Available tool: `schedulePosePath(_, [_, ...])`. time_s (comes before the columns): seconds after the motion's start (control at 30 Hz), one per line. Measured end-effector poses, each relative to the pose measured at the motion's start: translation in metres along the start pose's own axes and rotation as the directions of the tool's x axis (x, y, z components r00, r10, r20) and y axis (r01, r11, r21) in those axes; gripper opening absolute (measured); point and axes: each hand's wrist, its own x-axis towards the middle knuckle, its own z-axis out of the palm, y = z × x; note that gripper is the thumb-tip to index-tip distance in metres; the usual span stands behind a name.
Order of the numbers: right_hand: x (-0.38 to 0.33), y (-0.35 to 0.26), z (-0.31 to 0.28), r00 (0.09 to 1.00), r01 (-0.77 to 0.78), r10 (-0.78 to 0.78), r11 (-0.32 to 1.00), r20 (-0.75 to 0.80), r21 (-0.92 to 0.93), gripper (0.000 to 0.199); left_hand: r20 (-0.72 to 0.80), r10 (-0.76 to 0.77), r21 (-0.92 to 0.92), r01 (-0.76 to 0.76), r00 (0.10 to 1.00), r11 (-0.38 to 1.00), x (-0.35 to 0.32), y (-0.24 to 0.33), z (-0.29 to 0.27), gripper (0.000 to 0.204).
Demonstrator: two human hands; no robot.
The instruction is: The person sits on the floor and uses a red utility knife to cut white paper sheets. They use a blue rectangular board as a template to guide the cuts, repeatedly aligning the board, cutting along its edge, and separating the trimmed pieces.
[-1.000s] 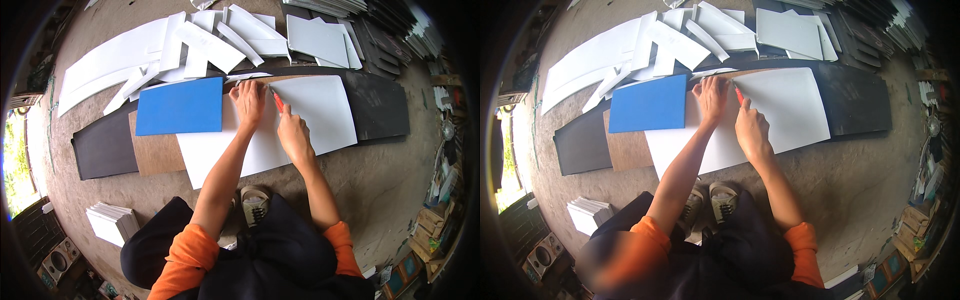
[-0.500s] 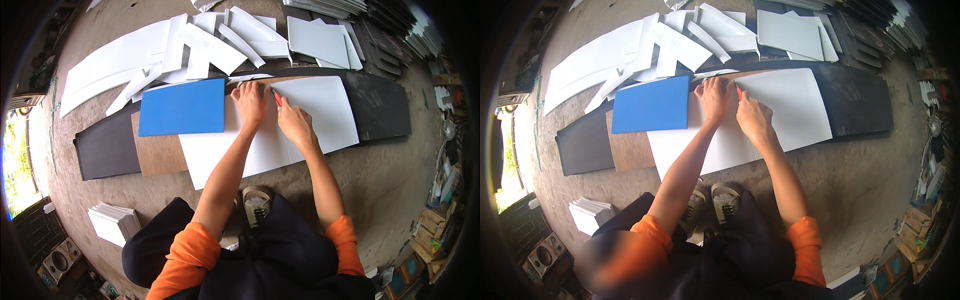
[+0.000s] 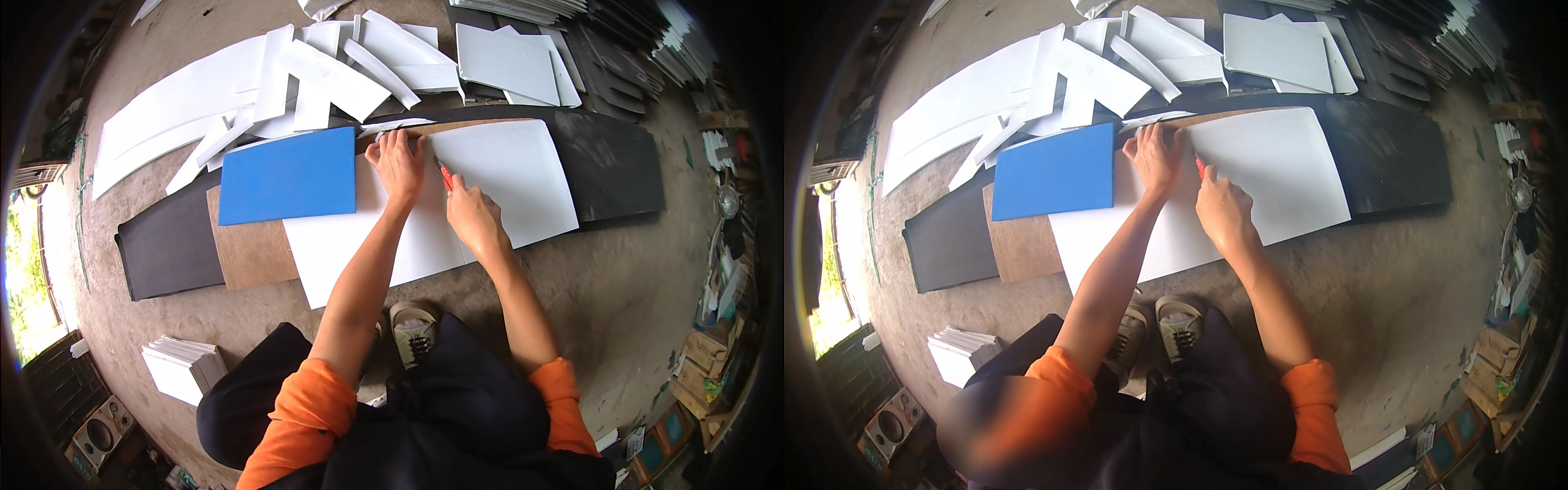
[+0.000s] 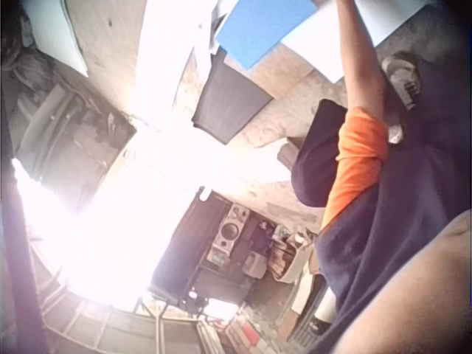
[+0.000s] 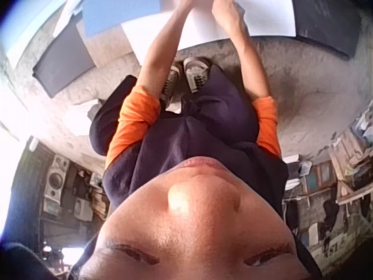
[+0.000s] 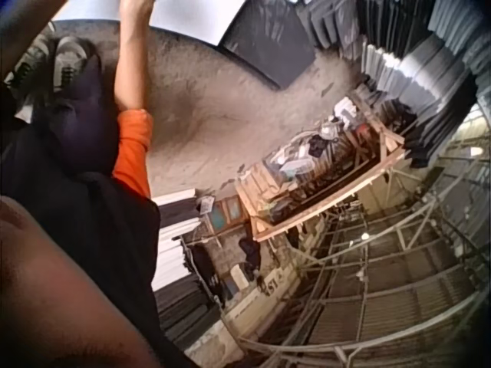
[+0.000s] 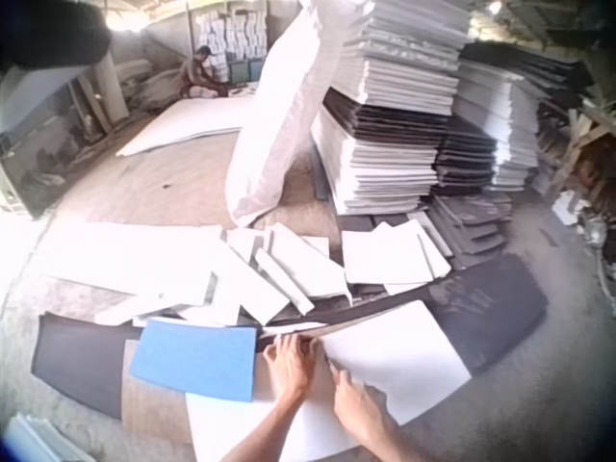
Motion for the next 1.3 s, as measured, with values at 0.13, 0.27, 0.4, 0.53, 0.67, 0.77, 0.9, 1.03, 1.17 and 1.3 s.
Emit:
schedulePosePath(0.13, [-0.004,0.004,-0.001,1.000,0.003,-0.003,1.000,0.018,0.013,0.025,0.045,0.002,-0.023,-0.001,0.999,1.000,-0.002,0.002,-0.002,0.015])
schedulePosePath(0.27, [-0.006,0.003,-0.005,1.000,0.007,-0.008,0.999,0.030,0.045,0.025,0.076,0.167,0.001,-0.168,0.983,0.986,-0.022,-0.010,-0.017,0.031])
schedulePosePath(0.4, [-0.010,0.009,0.003,1.000,-0.024,0.026,0.993,-0.010,0.119,0.024,0.347,0.221,0.079,-0.264,0.911,0.961,-0.080,-0.006,-0.057,0.055])
schedulePosePath(0.53, [-0.009,0.007,0.011,0.997,-0.001,0.007,0.997,-0.078,0.073,0.023,0.472,0.187,0.066,-0.245,0.862,0.967,-0.113,0.008,-0.074,0.062])
schedulePosePath(0.67, [-0.001,0.004,0.013,0.995,0.053,-0.053,0.999,-0.088,-0.008,0.024,0.463,0.226,0.103,-0.305,0.857,0.947,-0.113,0.005,-0.079,0.073])
schedulePosePath(0.77, [0.008,0.010,0.010,0.997,0.064,-0.064,0.998,-0.050,-0.013,0.028,0.499,0.310,-0.040,-0.336,0.809,0.941,-0.113,0.004,-0.087,0.088])
schedulePosePath(0.9, [0.017,0.003,0.001,0.997,0.013,-0.014,1.000,0.070,0.016,0.030,0.588,0.340,-0.037,-0.395,0.734,0.918,-0.120,0.004,-0.099,0.105])
schedulePosePath(1.03, [0.022,-0.004,-0.019,0.998,0.042,-0.043,0.999,0.036,0.027,0.028,0.563,0.323,0.008,-0.396,0.761,0.918,-0.102,-0.006,-0.091,0.101])
schedulePosePath(1.17, [0.049,-0.004,-0.028,0.997,0.061,-0.062,0.998,-0.039,-0.015,0.026,0.548,0.347,-0.037,-0.392,0.761,0.919,-0.084,-0.009,-0.085,0.097])
schedulePosePath(1.3, [0.073,-0.007,-0.018,0.997,0.066,-0.068,0.997,-0.028,-0.044,0.026,0.527,0.321,-0.035,-0.357,0.787,0.933,-0.084,-0.008,-0.081,0.095])
